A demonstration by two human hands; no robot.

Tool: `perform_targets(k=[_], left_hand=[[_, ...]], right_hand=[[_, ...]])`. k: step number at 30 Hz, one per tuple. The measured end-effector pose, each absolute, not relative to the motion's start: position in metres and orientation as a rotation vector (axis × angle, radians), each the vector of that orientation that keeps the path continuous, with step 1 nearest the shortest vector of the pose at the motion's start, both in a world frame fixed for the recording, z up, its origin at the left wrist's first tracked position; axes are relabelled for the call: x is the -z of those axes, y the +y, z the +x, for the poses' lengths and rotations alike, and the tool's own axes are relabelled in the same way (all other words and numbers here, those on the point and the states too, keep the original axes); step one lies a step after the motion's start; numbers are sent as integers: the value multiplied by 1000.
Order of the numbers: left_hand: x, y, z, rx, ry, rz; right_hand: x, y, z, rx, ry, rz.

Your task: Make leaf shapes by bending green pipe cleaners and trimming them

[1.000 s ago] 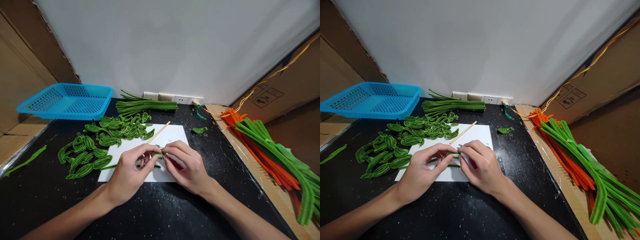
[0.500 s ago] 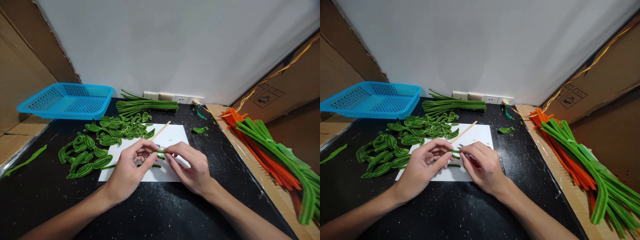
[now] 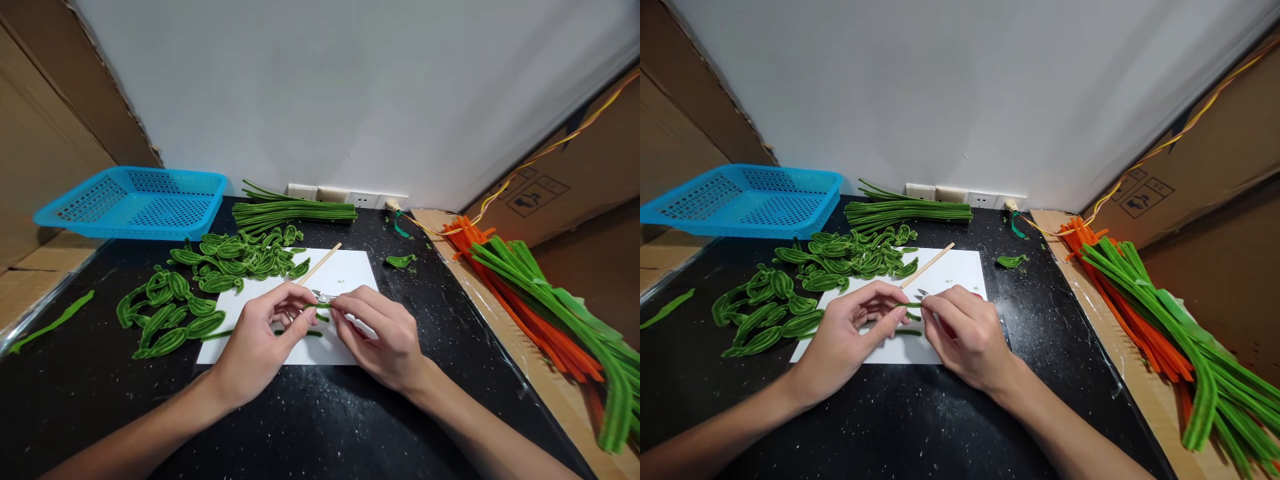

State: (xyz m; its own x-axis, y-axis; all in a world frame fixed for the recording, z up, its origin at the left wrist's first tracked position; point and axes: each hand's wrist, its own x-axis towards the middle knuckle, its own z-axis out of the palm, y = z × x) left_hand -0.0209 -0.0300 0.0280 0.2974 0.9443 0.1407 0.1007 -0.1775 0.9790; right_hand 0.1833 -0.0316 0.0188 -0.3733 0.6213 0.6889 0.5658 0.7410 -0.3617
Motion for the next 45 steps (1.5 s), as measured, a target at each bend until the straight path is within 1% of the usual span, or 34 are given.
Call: perform_targets(k=[5,11,16,19,23,25,29,32,39,45], left_hand=[[-26,-31,-20,-1040,1029,1573],[-22,-31,-21,-1007,1064,1550],[-19,-32,-21,-975,1126,1615],[-24,-28,-24,-942,1064,1565],[-34,-16,-34,-714,825,1360],[-36,-11,-38,-634,808,1307],[-36,-7,-40,-587,819,1201],[-34,-8,-38,-620,824,1153],[-28,-12,-32,-715,792,1172],[-24,-12,-30,-713,800,1159]], right_hand=[[-16,-32,181,81,-2061,-941],[-14,-32,182,134,-2084,-957],[-13,-33,182,59,-2106,-922],[-17,-34,182,-72,-2091,-848],[-22,-37,181,-250,-2105,-734],[-23,-37,181,-293,-2128,-701],[-20,-36,183,-285,-2149,-680],[-17,-34,184,-254,-2135,-719],[-16,-35,182,-332,-2022,-808],[-14,-34,182,-283,-2046,-824]])
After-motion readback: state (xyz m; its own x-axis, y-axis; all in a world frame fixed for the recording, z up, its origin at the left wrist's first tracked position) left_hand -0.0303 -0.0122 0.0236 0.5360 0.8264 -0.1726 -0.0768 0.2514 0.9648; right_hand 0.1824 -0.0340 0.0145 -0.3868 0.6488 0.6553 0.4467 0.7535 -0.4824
